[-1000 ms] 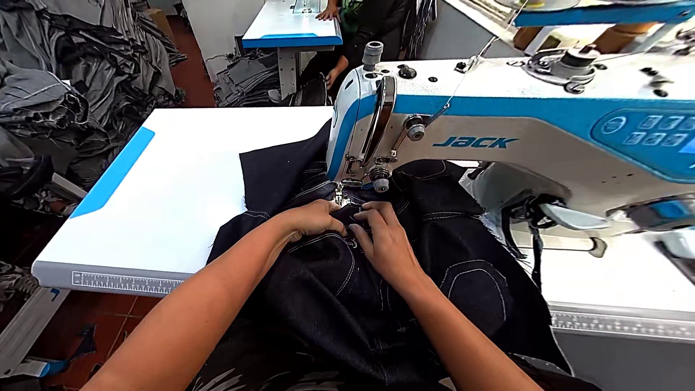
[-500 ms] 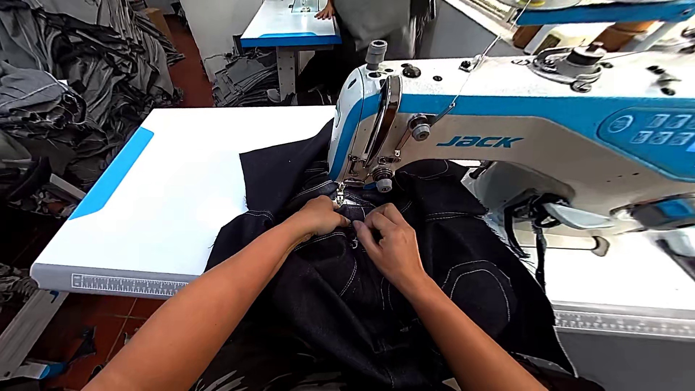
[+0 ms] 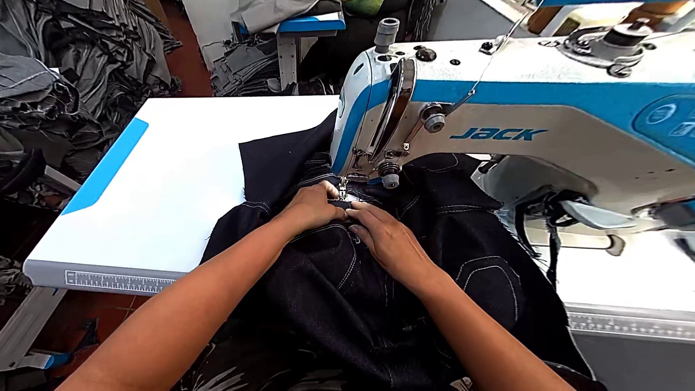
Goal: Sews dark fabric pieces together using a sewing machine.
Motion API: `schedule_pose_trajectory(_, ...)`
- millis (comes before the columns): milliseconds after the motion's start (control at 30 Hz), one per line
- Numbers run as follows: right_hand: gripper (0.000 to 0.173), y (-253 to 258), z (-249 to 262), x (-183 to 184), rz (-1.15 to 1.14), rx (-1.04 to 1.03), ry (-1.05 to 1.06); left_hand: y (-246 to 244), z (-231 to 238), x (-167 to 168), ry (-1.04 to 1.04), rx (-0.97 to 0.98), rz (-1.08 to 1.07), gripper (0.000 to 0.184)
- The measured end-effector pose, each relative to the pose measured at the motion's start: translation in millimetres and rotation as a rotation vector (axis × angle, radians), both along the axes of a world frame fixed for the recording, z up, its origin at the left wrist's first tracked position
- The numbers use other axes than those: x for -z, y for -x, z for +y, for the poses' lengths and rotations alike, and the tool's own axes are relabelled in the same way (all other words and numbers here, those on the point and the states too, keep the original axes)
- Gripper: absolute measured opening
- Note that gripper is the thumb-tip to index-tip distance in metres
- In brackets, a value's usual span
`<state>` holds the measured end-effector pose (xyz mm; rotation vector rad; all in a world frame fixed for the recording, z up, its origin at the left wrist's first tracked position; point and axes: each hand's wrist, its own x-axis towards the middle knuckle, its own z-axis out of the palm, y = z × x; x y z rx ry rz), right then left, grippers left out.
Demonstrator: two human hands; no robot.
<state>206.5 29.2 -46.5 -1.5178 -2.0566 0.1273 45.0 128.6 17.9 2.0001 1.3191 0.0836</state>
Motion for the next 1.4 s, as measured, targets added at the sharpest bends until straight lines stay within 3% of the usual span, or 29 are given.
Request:
schedule_pose_trajectory(100, 0.028, 1, 4, -7, -0.015, -0.011, 0.033, 2, 16, -1, -0.047, 0.025, -0.014, 0.063)
schedule_pose_trajectory(267, 0.03, 6, 7, -14, -0.064, -0.017, 0.081, 4, 38, -3, 0.024, 0.103, -0.035, 0.061)
schedule_pose_trajectory(367, 0.031, 13, -1, -12, -0.088, -0.016, 0.084, 11, 30, -6, -0.045, 0.237, -0.03, 0.059)
schedule_pose_trajectory(500, 0.033, 23, -12, -9, -0.079, 0.0, 0.09, 28, 18, 4, -0.229, 0.448, -0.054, 0.036)
schedule_pose_trajectory(567, 0.033, 22, -8, -9, -0.078, 0.012, 0.106, 29, 20, 7, -0.244, 0.427, -0.017, 0.037)
schedule_pose_trajectory(667, 0.032, 16, 2, -12, -0.072, 0.027, 0.117, 23, 28, 13, -0.281, 0.25, -0.06, 0.023)
schedule_pose_trajectory(767, 0.032, 13, 9, -15, -0.058, 0.045, 0.128, 19, 41, 8, -0.29, 0.16, -0.016, 0.039)
schedule_pose_trajectory(1033, 0.032, 17, 16, -15, -0.052, 0.088, 0.1, 10, 67, -4, -0.2, 0.257, 0.01, 0.051)
schedule_pose_trajectory(1400, 0.032, 17, 10, -15, -0.098, 0.117, 0.108, 9, 66, -4, -0.144, 0.285, 0.006, 0.051)
